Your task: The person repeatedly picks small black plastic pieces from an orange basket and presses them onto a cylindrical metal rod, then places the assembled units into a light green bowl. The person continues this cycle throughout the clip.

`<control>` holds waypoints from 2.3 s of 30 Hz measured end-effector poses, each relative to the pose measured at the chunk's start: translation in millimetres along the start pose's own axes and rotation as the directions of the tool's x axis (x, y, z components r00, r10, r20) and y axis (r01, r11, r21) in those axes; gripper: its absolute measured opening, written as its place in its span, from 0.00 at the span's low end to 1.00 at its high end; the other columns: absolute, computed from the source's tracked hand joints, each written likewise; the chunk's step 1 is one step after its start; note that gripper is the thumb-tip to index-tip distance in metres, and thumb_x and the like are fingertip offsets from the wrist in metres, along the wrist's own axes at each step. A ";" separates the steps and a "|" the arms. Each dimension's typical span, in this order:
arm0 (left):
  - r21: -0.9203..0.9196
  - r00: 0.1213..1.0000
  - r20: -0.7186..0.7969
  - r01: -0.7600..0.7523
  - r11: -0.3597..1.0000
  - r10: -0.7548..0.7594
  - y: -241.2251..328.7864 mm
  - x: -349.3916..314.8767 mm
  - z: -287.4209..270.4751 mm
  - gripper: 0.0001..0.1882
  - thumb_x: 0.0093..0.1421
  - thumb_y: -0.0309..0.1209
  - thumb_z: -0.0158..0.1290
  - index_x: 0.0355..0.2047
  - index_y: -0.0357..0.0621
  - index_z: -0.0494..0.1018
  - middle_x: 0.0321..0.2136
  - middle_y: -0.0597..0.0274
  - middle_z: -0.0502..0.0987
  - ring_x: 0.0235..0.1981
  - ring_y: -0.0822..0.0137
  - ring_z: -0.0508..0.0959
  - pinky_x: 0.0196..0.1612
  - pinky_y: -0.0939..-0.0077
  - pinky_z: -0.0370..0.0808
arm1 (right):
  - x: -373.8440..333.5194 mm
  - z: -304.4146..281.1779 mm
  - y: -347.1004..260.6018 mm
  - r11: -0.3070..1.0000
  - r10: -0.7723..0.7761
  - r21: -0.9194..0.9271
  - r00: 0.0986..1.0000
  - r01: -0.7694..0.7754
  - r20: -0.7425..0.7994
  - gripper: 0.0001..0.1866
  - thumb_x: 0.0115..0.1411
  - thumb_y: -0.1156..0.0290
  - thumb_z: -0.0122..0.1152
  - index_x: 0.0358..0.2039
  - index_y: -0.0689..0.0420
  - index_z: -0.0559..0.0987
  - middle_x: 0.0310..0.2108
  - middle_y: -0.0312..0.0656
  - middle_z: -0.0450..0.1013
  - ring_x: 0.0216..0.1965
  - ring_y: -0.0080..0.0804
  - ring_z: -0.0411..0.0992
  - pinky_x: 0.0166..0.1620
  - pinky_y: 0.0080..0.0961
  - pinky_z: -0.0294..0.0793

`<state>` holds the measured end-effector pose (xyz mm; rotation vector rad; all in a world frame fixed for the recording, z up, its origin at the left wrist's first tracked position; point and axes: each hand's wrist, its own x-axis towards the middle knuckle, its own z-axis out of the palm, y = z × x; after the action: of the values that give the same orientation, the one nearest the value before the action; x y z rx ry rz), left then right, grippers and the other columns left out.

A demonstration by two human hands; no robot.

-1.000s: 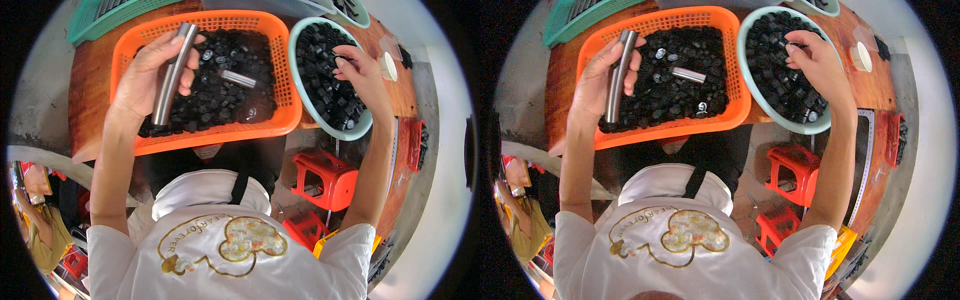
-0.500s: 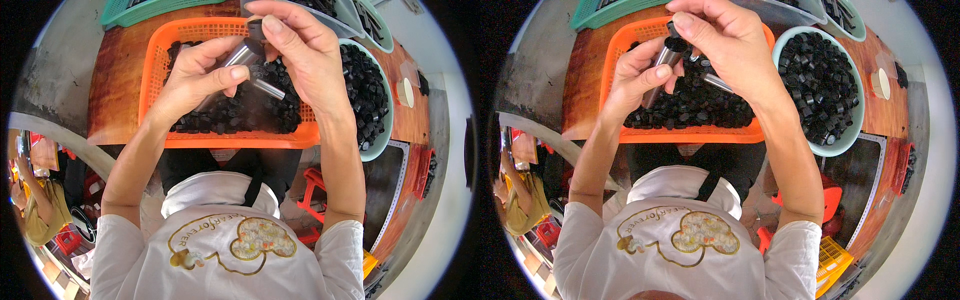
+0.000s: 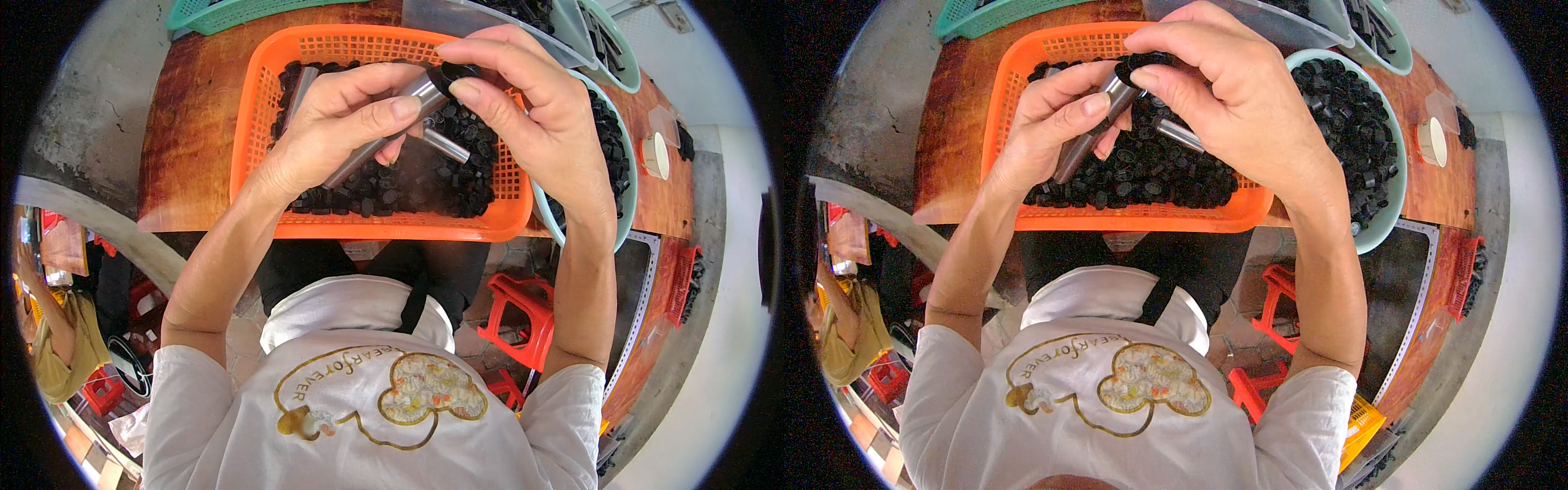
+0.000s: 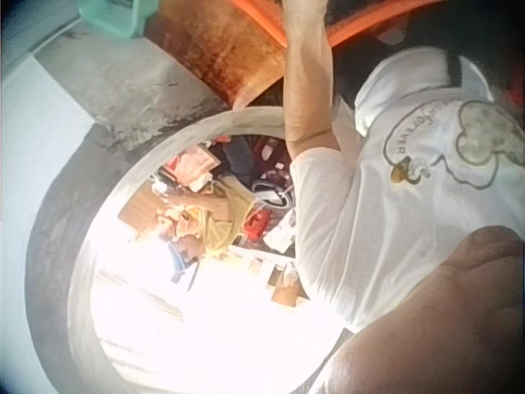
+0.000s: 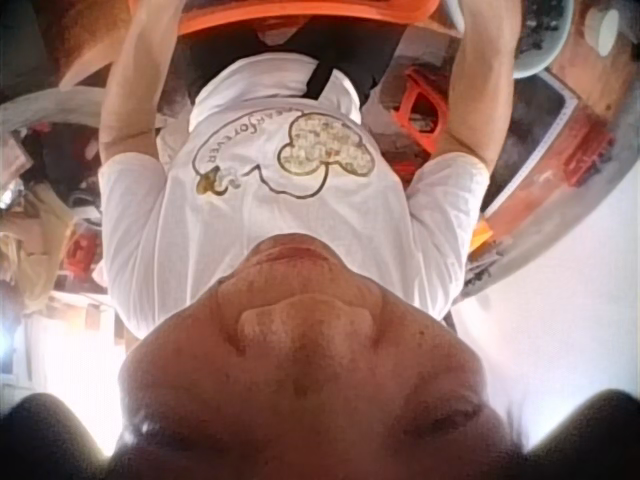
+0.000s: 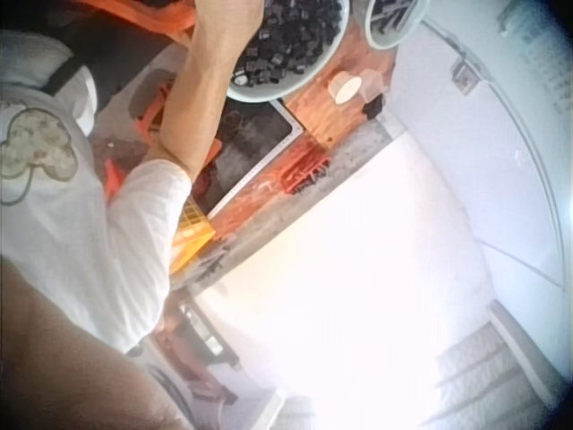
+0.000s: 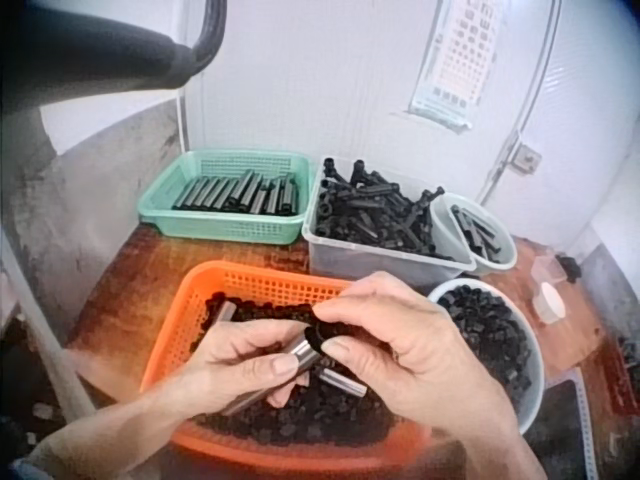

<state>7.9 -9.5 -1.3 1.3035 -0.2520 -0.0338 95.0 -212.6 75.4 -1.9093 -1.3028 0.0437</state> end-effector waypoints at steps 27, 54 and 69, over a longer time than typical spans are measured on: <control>-0.024 0.999 -0.039 0.010 1.000 -0.011 4.8 -1.3 0.1 0.21 0.68 0.37 0.54 0.56 0.36 0.73 0.31 0.65 0.76 0.27 0.78 0.73 0.30 0.85 0.72 | 5.8 -9.6 4.9 0.903 0.133 0.403 0.989 -0.149 0.067 0.21 0.59 0.83 0.63 0.54 0.61 0.74 0.45 0.36 0.72 0.45 0.21 0.72 0.47 0.20 0.73; -0.073 0.998 -0.003 -0.056 0.996 0.056 -2.3 -1.7 4.0 0.23 0.66 0.34 0.57 0.59 0.37 0.72 0.30 0.70 0.75 0.26 0.80 0.71 0.30 0.85 0.69 | 27.4 -21.9 -11.4 0.992 0.075 0.078 0.966 -0.097 0.247 0.24 0.55 0.75 0.71 0.52 0.65 0.76 0.41 0.47 0.78 0.42 0.32 0.80 0.46 0.27 0.80; -0.070 0.997 0.045 -0.059 0.996 0.062 2.7 -1.4 -3.4 0.22 0.68 0.40 0.53 0.53 0.35 0.72 0.32 0.60 0.78 0.27 0.75 0.75 0.31 0.82 0.73 | 29.3 -33.3 -21.1 0.999 0.027 -0.050 0.943 -0.011 0.331 0.26 0.58 0.69 0.69 0.56 0.63 0.75 0.44 0.46 0.75 0.43 0.32 0.76 0.45 0.25 0.76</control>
<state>7.0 -5.3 0.3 1.2275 -0.3280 -0.0218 107.3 -206.1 122.5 -2.0154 -1.5162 0.3622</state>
